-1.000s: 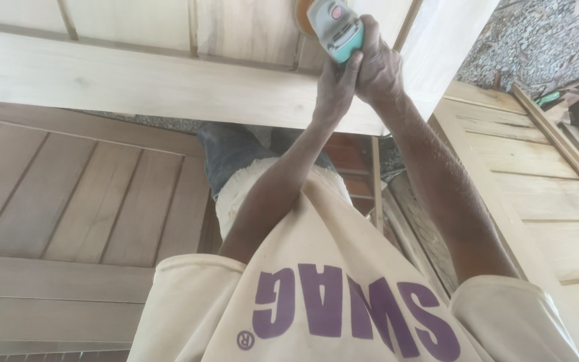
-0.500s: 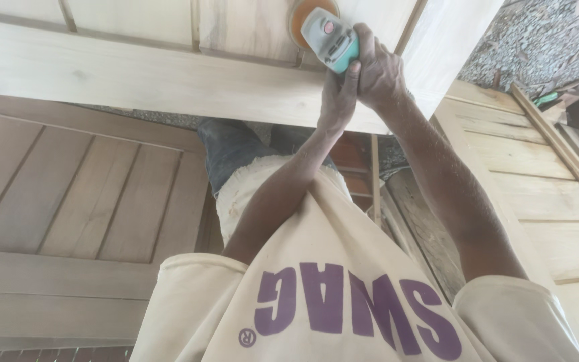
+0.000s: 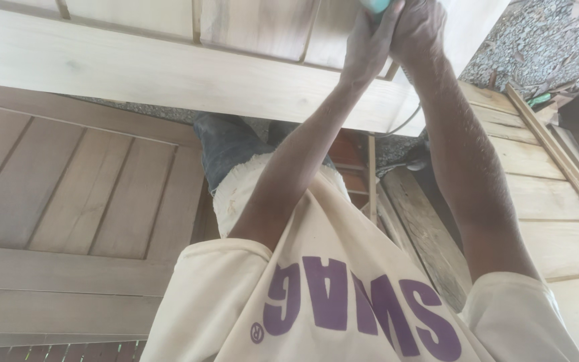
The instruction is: The person uses an electric orbital sander to smooth the surface of a large, light-colored wooden panel. The person moves the sander systematically across the wood, covering different sections of the panel.
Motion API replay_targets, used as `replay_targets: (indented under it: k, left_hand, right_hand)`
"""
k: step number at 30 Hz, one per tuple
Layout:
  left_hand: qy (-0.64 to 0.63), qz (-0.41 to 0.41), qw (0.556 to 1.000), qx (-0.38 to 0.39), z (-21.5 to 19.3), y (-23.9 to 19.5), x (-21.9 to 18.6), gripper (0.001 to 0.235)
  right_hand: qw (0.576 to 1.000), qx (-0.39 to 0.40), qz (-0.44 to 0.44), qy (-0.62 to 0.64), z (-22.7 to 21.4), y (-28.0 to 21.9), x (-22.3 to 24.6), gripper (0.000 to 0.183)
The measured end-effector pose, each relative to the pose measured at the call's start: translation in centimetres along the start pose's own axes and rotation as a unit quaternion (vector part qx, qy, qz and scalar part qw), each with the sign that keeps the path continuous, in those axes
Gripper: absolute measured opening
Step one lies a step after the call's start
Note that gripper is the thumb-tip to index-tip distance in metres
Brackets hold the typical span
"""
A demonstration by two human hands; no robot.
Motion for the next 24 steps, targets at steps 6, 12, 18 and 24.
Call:
replay_targets:
  k: [6,12,18,24]
  left_hand:
    - [0.040,-0.077,0.996,0.030,0.5,1.9,0.3,0.086]
    - [-0.120,0.067,0.989,0.049,-1.5,-4.3,1.8,0.085]
    - [-0.023,-0.043,0.995,0.088,-0.7,-5.8,2.9,0.085]
    - [0.028,-0.068,0.993,0.091,-3.3,-7.0,2.7,0.088]
  right_hand:
    - [0.999,0.033,0.021,-0.022,1.0,0.0,-0.9,0.021]
    - [0.999,0.038,0.004,0.035,0.4,-2.6,3.5,0.028]
    - [0.990,0.062,0.098,0.084,-1.8,-5.5,5.5,0.055]
    - [0.979,0.068,0.165,0.097,-0.7,-6.0,7.5,0.056]
Point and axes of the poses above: each hand's wrist, its own y-axis towards the middle knuckle, its own z-axis out of the palm, x = y × z, the point moved 3 cm from there along y, towards the middle knuckle
